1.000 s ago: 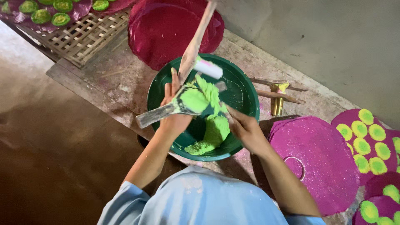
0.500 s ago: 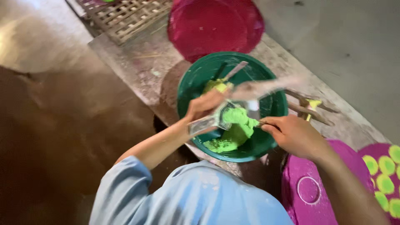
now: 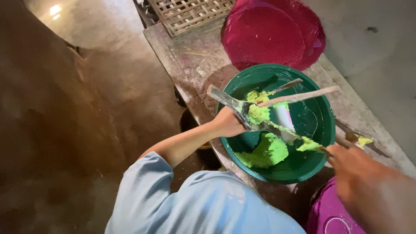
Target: The person presses green paste into a wooden hand-press mold, squeezes the press over pink round boards to deposit flower-shaped pieces, and uses a plastic ring to help release each piece. They refill the mold from a green basin and repeat the pressing cycle, filling boards with rows of green flower decorations.
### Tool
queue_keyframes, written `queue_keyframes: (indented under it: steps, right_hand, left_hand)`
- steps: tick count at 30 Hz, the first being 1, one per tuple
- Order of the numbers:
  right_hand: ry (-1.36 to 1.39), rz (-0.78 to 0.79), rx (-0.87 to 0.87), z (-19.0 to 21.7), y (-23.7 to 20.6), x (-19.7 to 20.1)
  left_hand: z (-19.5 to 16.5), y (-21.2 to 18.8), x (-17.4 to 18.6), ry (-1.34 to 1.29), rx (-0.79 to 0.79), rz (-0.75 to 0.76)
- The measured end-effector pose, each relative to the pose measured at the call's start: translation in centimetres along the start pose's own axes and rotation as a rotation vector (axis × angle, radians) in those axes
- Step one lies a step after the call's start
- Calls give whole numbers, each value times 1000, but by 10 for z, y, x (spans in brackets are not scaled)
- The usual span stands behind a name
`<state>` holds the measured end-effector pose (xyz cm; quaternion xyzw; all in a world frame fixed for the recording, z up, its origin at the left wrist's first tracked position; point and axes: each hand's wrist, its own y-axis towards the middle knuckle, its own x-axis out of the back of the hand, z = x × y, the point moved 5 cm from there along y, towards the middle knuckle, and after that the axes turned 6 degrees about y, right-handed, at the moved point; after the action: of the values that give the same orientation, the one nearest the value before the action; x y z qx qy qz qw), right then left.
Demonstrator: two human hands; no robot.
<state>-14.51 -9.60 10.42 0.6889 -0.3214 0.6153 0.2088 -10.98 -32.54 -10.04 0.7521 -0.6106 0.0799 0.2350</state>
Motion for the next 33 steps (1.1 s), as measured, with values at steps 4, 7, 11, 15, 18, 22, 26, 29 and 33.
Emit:
queue_keyframes:
  steps: [4, 7, 11, 15, 18, 22, 26, 29, 33]
  right_hand:
    - [11, 81, -12, -5, 14, -7]
    - [143, 135, 68, -5, 24, -9]
    - [-5, -36, 307, 57, 28, -25]
    - [11, -65, 434, 75, 19, -45]
    - [99, -44, 354, 39, -2, -26]
    - [54, -5, 211, 19, -14, 6]
    - [-57, -67, 383, 73, 20, -24]
    - [22, -61, 385, 76, 17, -48]
    - [294, -58, 185, 16, -14, -38]
  left_hand:
    - [-17, -6, 0, 17, -57, 25]
    - [-18, -12, -14, 155, -194, 86]
    - [-4, -14, -40, -149, -101, 187]
    - [-7, -19, -44, -320, 42, 228]
    - [-12, -21, -9, 191, 142, 141]
    - [-29, -14, 25, 552, -10, -20]
    - [-51, -13, 4, 485, -392, -111]
    - [-41, -11, -5, 416, -233, -12]
    - [-25, -7, 22, 402, -18, -146]
